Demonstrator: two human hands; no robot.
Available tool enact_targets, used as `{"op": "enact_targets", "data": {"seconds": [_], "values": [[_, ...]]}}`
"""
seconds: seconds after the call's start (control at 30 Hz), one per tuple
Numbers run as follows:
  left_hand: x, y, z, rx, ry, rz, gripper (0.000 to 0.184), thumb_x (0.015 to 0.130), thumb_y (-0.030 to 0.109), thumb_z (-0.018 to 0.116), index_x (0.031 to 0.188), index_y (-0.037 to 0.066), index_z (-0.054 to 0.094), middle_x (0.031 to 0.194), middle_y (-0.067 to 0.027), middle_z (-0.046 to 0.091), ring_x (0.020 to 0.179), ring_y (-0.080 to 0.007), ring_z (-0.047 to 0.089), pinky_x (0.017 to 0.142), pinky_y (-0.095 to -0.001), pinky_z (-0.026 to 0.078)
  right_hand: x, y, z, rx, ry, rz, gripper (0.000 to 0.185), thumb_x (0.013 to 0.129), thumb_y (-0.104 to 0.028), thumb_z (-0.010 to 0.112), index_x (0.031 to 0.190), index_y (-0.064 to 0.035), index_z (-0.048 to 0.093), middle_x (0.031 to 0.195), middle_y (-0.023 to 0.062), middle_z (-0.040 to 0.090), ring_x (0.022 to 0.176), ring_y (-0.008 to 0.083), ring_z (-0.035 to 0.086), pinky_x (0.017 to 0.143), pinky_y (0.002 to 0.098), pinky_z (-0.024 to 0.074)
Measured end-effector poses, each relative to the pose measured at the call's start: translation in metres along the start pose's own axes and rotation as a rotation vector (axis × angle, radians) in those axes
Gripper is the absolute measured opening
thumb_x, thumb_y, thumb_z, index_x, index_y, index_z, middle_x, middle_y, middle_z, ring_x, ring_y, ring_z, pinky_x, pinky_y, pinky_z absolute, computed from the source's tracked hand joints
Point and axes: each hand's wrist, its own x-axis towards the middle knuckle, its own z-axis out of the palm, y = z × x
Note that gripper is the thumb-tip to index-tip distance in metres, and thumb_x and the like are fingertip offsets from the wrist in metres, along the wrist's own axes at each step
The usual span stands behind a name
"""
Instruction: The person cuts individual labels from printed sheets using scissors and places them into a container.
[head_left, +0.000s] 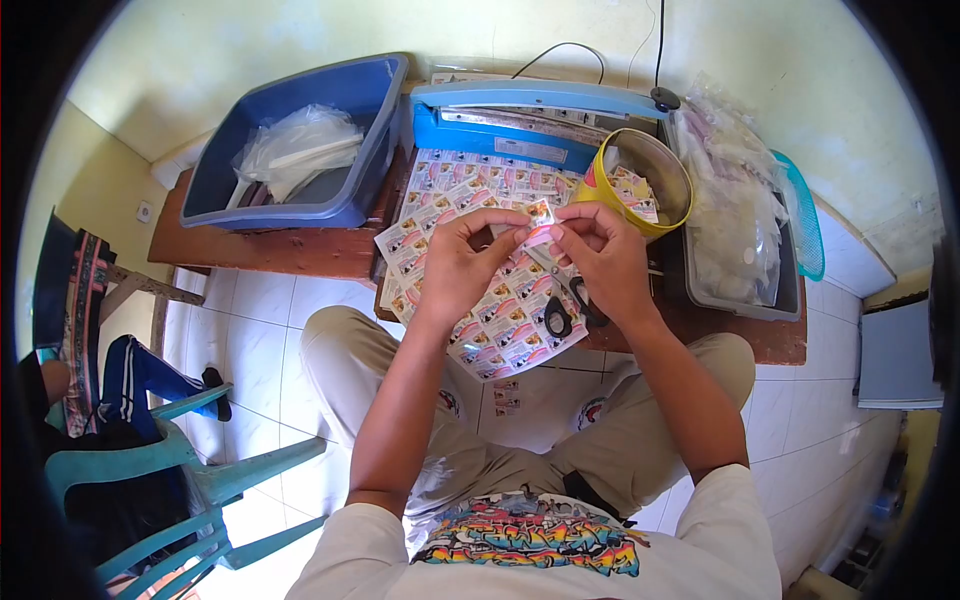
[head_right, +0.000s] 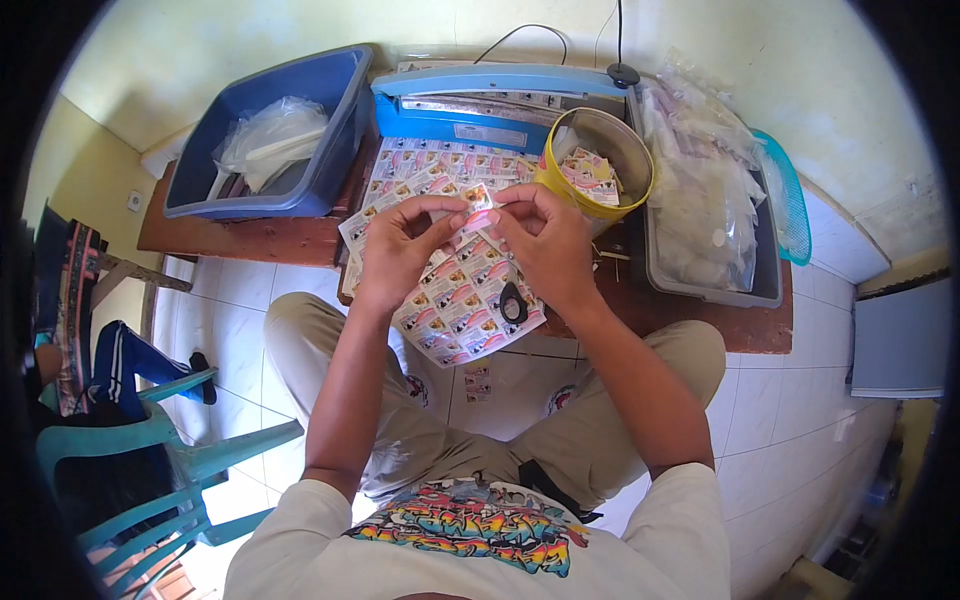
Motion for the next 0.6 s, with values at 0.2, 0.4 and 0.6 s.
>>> {"op": "enact_targets", "data": {"seconds": [0.2,0.4,0.6], "values": [[0.014,0.012,0.001,-0.227,-0.07,0.087,0.02,0.094,0.007,0.075,0.113,-0.001,0.075,0.095,-0.0063,0.074,0.079,-0.0081,0.067,0.073,-0.0242,0.057,0.004,-0.005,0.003,0.171,0.047,0.015,0.017,0.096,-0.006,0.072,0.108,0.0048,0.066,0.094,0.0131,0.074,0.084,0.0161,0.075,0.07,0.0268,0.0628],[0.013,0.007,0.002,-0.169,-0.026,0.026,0.021,0.094,0.004,0.076,0.113,-0.003,0.074,0.097,-0.0077,0.075,0.08,-0.0094,0.068,0.075,-0.0253,0.058,0.003,-0.005,0.004,0.183,0.018,0.041,0.018,0.096,-0.006,0.073,0.109,0.0048,0.066,0.093,0.0132,0.074,0.082,0.0163,0.076,0.069,0.0259,0.0624],[0.002,-0.008,0.014,-0.245,0.062,0.038,0.021,0.091,0.001,0.078,0.111,-0.004,0.073,0.098,-0.0083,0.074,0.079,-0.0104,0.069,0.072,-0.0251,0.059,-0.004,-0.002,0.009,0.194,0.001,0.116,0.017,0.097,-0.008,0.072,0.109,0.0036,0.067,0.093,0.0116,0.075,0.081,0.0138,0.075,0.068,0.0248,0.061]]}}
